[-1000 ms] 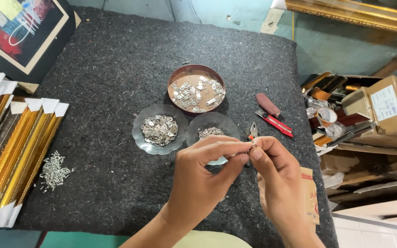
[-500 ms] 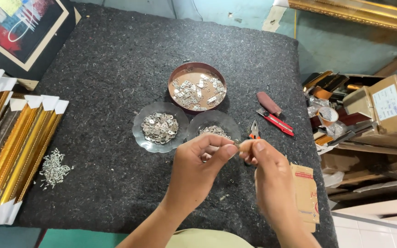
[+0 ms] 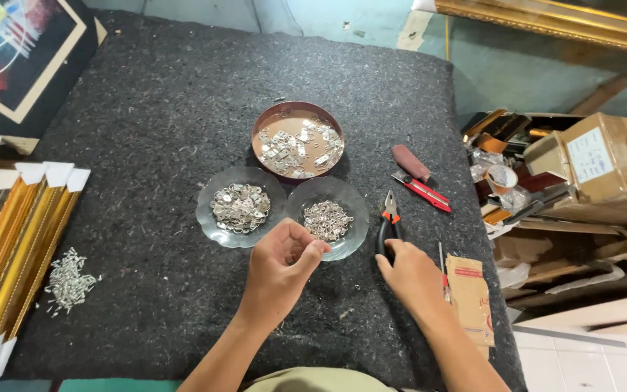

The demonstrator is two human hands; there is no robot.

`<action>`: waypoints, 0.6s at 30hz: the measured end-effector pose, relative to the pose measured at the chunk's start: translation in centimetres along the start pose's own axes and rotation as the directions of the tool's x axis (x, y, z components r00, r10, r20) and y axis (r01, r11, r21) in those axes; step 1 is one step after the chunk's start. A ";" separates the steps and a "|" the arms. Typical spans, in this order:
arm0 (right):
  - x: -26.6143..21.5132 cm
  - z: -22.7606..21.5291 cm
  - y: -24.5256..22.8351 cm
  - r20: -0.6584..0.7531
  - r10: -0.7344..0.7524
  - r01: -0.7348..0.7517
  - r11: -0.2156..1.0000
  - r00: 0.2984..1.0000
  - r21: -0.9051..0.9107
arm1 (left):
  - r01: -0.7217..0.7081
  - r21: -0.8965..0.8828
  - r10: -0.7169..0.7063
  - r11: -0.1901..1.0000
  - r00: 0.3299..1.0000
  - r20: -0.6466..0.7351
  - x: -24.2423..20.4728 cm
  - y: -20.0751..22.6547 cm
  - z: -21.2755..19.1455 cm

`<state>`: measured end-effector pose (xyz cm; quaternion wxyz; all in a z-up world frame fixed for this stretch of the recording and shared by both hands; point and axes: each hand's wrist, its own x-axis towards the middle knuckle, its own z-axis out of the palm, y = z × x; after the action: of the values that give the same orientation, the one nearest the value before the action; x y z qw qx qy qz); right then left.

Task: Sorting and assembling small metal hardware components for picture frames using hands and pliers.

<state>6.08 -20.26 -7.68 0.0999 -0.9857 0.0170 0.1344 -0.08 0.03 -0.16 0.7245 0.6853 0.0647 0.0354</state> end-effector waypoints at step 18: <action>3.7 -2.1 1.8 0.035 0.196 -0.139 0.549 0.980 0.824 | 0.076 0.100 -0.084 0.992 0.994 0.077 1.0 -0.1 -0.1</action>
<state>10.05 -22.43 -7.03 0.5333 -0.8229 0.1744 0.0895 0.85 0.25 -0.28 0.6931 0.7175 0.0645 -0.0245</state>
